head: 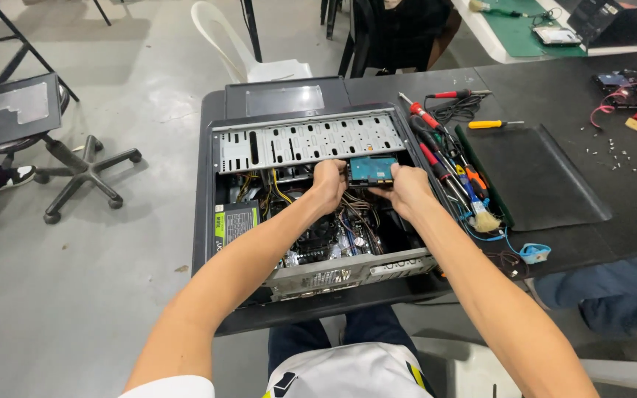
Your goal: Removing a hard drive from a computer case and cleaning the components with a brush.
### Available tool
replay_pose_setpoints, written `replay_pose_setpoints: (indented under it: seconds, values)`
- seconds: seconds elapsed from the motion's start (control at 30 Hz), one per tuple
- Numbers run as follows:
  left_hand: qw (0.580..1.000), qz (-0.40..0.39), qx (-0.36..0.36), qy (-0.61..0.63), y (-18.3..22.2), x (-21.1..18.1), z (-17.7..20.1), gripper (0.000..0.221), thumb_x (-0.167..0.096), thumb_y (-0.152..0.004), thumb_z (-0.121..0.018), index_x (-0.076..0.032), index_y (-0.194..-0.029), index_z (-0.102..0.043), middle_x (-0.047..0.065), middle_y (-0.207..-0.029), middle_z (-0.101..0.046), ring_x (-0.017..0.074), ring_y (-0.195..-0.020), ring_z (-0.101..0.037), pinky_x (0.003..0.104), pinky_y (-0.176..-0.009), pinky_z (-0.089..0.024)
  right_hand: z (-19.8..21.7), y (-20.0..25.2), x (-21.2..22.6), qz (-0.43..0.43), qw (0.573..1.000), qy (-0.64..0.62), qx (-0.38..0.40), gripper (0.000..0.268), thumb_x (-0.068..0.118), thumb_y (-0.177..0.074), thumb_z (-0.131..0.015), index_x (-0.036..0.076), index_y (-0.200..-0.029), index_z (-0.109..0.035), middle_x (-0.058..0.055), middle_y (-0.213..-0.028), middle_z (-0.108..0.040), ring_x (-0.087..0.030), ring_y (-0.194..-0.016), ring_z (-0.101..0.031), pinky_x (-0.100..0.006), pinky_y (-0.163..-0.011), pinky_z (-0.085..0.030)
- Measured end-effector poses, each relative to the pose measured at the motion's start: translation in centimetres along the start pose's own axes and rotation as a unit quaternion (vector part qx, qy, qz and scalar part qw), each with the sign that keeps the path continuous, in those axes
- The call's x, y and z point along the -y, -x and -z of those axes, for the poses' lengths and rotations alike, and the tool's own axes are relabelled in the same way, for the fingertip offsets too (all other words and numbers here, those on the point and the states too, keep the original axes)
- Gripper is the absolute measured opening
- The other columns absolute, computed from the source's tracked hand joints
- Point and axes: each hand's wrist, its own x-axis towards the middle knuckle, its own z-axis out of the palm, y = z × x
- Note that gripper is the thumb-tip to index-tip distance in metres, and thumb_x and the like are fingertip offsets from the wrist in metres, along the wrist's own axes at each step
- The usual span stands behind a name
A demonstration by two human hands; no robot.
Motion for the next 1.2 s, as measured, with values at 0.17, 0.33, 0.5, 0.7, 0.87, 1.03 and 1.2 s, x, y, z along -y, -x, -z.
replay_pose_setpoints:
  seconds: [0.17,0.33,0.5,0.7,0.87,1.03,1.2]
  values:
    - [0.996,-0.004,0.024,0.084,0.6,-0.4,-0.1,0.025,-0.012,-0.083,-0.059,-0.020,-0.078,-0.036,-0.013,-0.078,-0.018,0.0049,-0.061,-0.023,0.020,-0.067,-0.036,-0.6,-1.8,-0.5,-0.018,0.998,-0.028,-0.050,0.055,0.019,-0.109,-0.042,-0.013,-0.150,-0.021,-0.035,-0.143,-0.034,-0.059,-0.120,-0.056,-0.080,-0.092,-0.051]
    - [0.992,0.007,0.075,0.104,0.3,-0.5,-0.3,0.079,-0.036,-0.101,-0.055,-0.003,-0.160,-0.013,0.021,-0.169,-0.003,0.0410,-0.156,0.005,0.054,-0.126,-0.002,-0.5,-3.8,-1.4,-0.037,0.995,-0.042,-0.082,0.059,0.028,-0.110,-0.040,-0.007,-0.153,-0.019,-0.033,-0.149,-0.034,-0.058,-0.120,-0.057,-0.076,-0.094,-0.054]
    - [0.989,0.006,0.113,0.091,0.1,-0.5,-0.7,0.082,-0.033,-0.105,-0.055,0.001,-0.162,-0.007,0.023,-0.169,0.001,0.0401,-0.156,0.005,0.057,-0.124,-0.004,-2.1,-2.3,0.1,-0.053,0.987,-0.090,-0.118,0.063,0.031,-0.110,-0.043,0.000,-0.157,-0.015,-0.026,-0.160,-0.027,-0.050,-0.137,-0.048,-0.074,-0.105,-0.044]
    - [0.982,-0.020,0.126,0.141,4.7,-2.5,-1.9,0.064,-0.020,-0.105,-0.057,0.007,-0.153,-0.023,0.017,-0.156,-0.026,0.0345,-0.151,-0.027,0.048,-0.126,-0.027,-2.0,-4.8,-0.2,-0.078,0.954,-0.260,-0.130,0.060,0.026,-0.107,-0.052,0.003,-0.155,-0.023,-0.026,-0.152,-0.036,-0.051,-0.132,-0.049,-0.075,-0.106,-0.043]
    - [0.974,-0.026,0.136,0.180,-7.5,3.6,1.2,0.063,-0.013,-0.099,-0.064,0.004,-0.148,-0.029,0.009,-0.138,-0.028,0.0300,-0.149,-0.025,0.051,-0.124,-0.026,-2.3,-4.9,-1.1,-0.084,0.943,-0.313,-0.077,0.054,0.033,-0.108,-0.048,0.007,-0.151,-0.028,-0.019,-0.150,-0.035,-0.042,-0.141,-0.042,-0.063,-0.117,-0.035]
    - [0.972,-0.024,0.147,0.180,-3.1,0.9,0.5,0.044,-0.008,-0.091,-0.065,0.004,-0.129,-0.048,0.007,-0.119,-0.037,0.0284,-0.131,-0.045,0.052,-0.117,-0.036,-3.2,-2.7,0.3,-0.079,0.934,-0.344,-0.059,0.054,0.032,-0.110,-0.041,0.007,-0.154,-0.022,-0.015,-0.151,-0.031,-0.041,-0.151,-0.028,-0.067,-0.123,-0.016]
    - [0.971,-0.018,0.152,0.182,-2.3,0.3,0.6,0.040,-0.008,-0.089,-0.066,0.006,-0.123,-0.050,0.008,-0.120,-0.037,0.0285,-0.130,-0.047,0.050,-0.113,-0.043,-2.8,-3.6,-0.3,-0.073,0.929,-0.356,-0.068,0.052,0.027,-0.110,-0.043,0.006,-0.153,-0.022,-0.016,-0.150,-0.031,-0.040,-0.150,-0.029,-0.068,-0.124,-0.010]
